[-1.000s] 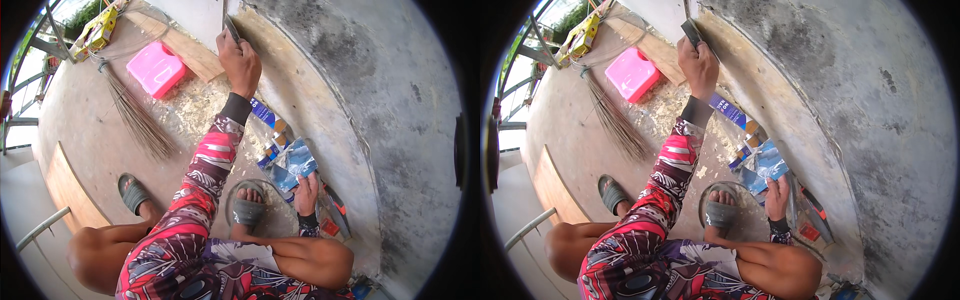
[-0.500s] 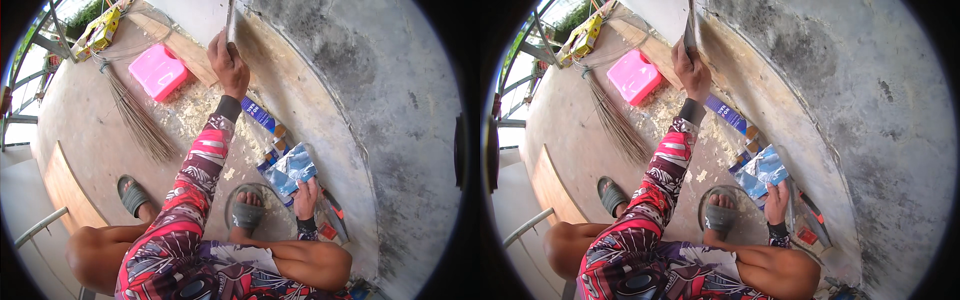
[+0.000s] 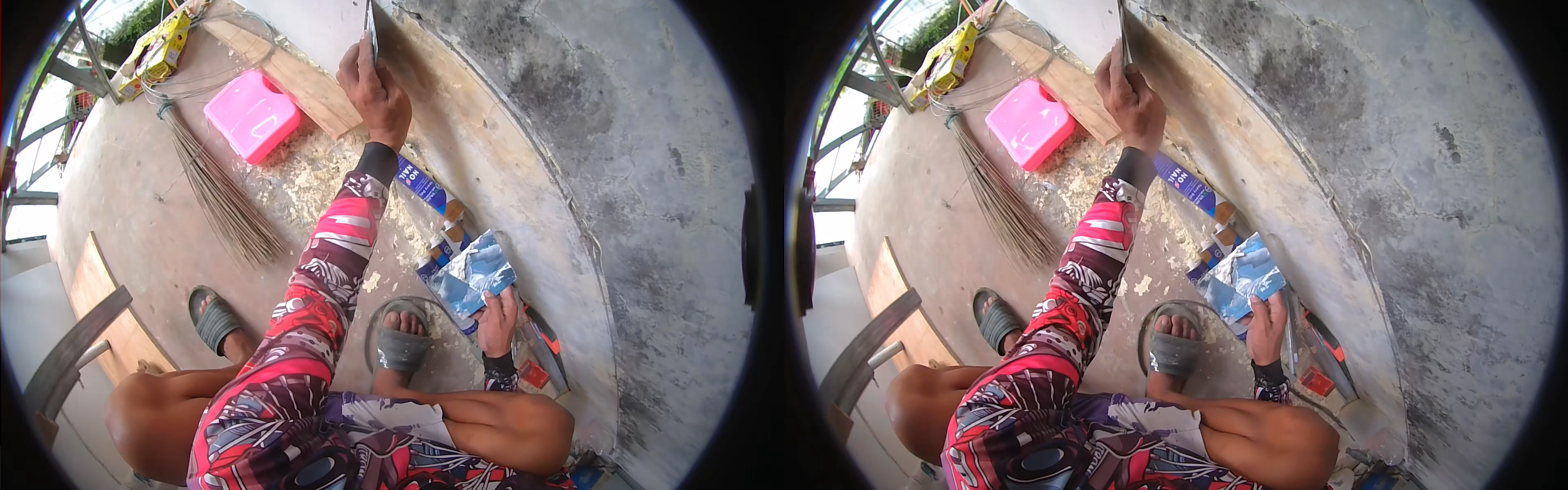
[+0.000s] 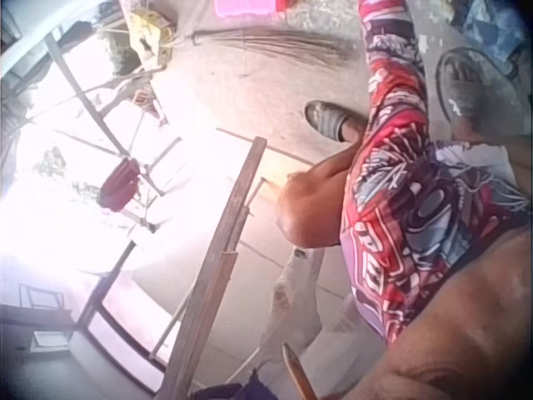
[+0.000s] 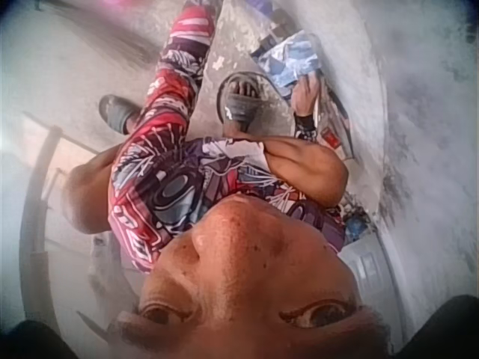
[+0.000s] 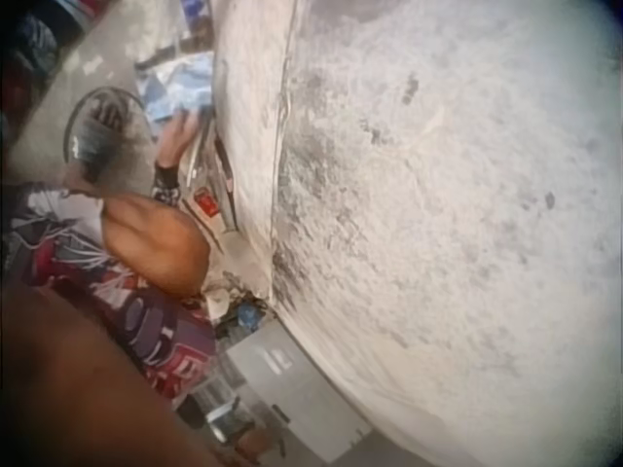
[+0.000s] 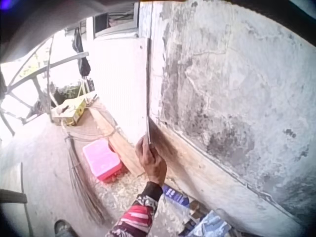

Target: The person applies filler paste onto the wall seams using two scrapers, scraping and smoothing the compound along the edges repeatedly.

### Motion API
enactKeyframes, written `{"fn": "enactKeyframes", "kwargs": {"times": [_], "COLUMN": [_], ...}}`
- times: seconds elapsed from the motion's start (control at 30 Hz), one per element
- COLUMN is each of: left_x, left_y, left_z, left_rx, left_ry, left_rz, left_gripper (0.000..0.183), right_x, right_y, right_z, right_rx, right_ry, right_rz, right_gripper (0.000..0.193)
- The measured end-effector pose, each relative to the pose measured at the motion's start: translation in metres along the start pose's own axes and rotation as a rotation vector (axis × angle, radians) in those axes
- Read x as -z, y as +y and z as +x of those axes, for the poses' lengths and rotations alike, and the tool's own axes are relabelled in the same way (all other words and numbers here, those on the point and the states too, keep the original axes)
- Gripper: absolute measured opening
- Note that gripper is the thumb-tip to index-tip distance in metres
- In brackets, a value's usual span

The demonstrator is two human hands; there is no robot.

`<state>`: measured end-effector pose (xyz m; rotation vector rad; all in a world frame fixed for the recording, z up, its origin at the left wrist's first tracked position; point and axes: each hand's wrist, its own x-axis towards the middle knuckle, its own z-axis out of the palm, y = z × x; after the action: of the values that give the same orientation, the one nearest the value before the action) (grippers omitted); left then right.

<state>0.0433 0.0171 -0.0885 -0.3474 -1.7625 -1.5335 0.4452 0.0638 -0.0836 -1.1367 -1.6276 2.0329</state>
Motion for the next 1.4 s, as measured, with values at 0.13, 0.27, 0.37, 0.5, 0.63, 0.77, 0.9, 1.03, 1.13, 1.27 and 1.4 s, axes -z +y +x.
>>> {"fn": "enactKeyframes", "kwargs": {"times": [0.13, 0.27, 0.37, 0.5, 0.63, 0.77, 0.9, 1.03, 1.13, 1.27, 1.4], "left_x": [-0.01, -0.013, -0.009, 0.009, 0.034, 0.044, 0.035, 0.016, 0.006, 0.015, 0.012], "left_y": [-0.004, 0.006, 0.01, 0.006, 0.006, 0.009, -0.021, -0.013, -0.002, 0.028, 0.057], "left_z": [-0.003, -0.005, -0.003, -0.011, -0.028, -0.039, -0.047, -0.036, -0.014, 0.0, 0.029], "left_rx": [-0.012, -0.007, -0.014, -0.046, -0.037, 0.524, 0.706, 0.758, 0.603, 0.493, 0.411], "left_ry": [-0.011, -0.072, -0.102, -0.166, -0.213, -0.102, -0.186, -0.282, -0.198, -0.236, -0.194], "left_rz": [0.059, 0.176, 0.178, 0.121, 0.002, -0.277, -0.255, -0.202, -0.161, -0.139, -0.154], "left_gripper": [0.055, 0.059, 0.057, 0.054, 0.055, 0.021, 0.018, 0.015, 0.011, 0.016, 0.02], "right_x": [0.0, -0.001, -0.002, -0.008, -0.007, -0.002, -0.014, -0.003, -0.003, -0.004, -0.001], "right_y": [-0.003, -0.004, -0.002, -0.002, 0.0, 0.001, -0.004, -0.002, -0.001, 0.002, 0.005], "right_z": [0.0, -0.001, 0.0, 0.001, 0.003, 0.003, 0.0, 0.001, 0.0, -0.001, -0.001], "right_rx": [0.014, 0.008, 0.015, -0.007, -0.007, -0.006, -0.017, -0.003, 0.006, 0.012, 0.035], "right_ry": [-0.021, -0.022, -0.034, -0.046, -0.049, -0.06, -0.056, -0.054, -0.054, -0.04, -0.036], "right_rz": [-0.006, -0.004, 0.008, 0.001, -0.033, 0.009, 0.059, 0.045, 0.032, 0.007, 0.026], "right_gripper": [0.031, 0.031, 0.03, 0.031, 0.031, 0.031, 0.031, 0.03, 0.029, 0.028, 0.026]}}
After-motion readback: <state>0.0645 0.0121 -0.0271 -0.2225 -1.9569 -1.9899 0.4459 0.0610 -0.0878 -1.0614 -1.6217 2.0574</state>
